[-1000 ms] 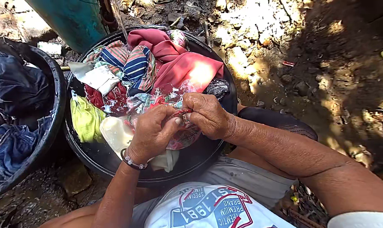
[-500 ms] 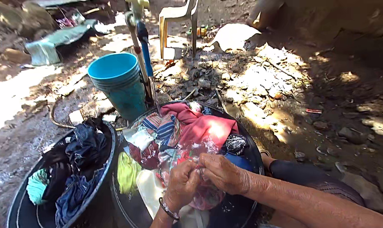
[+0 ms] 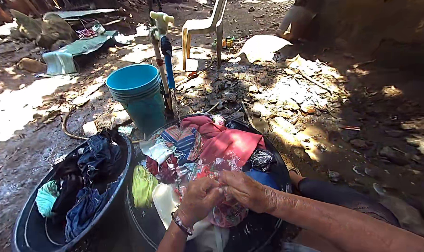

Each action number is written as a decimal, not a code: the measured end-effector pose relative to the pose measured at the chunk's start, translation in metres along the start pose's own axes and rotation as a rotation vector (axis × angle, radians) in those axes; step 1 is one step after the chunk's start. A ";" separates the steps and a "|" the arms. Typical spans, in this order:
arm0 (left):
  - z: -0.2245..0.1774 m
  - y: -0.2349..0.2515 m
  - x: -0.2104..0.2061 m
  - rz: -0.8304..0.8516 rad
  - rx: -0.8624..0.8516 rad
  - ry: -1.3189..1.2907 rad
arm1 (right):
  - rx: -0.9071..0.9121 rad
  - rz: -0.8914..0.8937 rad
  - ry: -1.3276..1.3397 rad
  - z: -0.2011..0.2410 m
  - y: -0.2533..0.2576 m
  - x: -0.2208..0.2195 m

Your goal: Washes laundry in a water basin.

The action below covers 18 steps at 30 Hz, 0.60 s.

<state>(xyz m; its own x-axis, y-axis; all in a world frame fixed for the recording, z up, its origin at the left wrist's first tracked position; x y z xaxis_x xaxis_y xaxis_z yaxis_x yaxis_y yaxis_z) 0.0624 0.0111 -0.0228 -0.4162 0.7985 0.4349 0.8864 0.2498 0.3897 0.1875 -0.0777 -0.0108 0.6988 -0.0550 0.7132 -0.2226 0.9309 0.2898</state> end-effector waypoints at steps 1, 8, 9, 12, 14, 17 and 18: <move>-0.002 0.000 0.001 0.022 0.027 -0.012 | 0.005 0.015 0.013 0.003 0.000 0.001; -0.004 -0.005 0.007 0.177 0.209 -0.103 | 0.098 0.087 0.184 0.017 -0.005 0.004; -0.004 -0.004 0.006 0.175 0.190 -0.158 | 0.111 0.088 0.201 0.018 -0.004 0.005; -0.002 -0.004 0.002 0.149 0.120 -0.364 | 0.130 0.093 0.273 0.019 -0.001 0.008; -0.001 -0.002 -0.001 0.141 0.095 -0.473 | 0.147 0.076 0.307 0.019 0.001 0.011; 0.002 0.002 -0.004 0.146 0.048 -0.592 | 0.156 0.058 0.339 0.017 0.003 0.014; 0.003 0.004 -0.005 0.155 0.029 -0.616 | 0.161 0.055 0.347 0.016 0.004 0.013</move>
<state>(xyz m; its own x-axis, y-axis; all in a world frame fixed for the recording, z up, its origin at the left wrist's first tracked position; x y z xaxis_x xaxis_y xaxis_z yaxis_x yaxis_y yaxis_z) 0.0682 0.0099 -0.0257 -0.0974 0.9931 -0.0658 0.9358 0.1139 0.3336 0.1853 -0.0806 0.0099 0.8652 0.1450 0.4799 -0.3510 0.8587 0.3734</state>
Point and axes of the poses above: each hand's wrist, its own y-axis towards the middle knuckle, its own x-axis out of the back of the hand, z = x × y, the point moved 5 cm from there along y, towards the middle knuckle, and after that the axes turned 12 degrees about z, right-handed, at the moved point
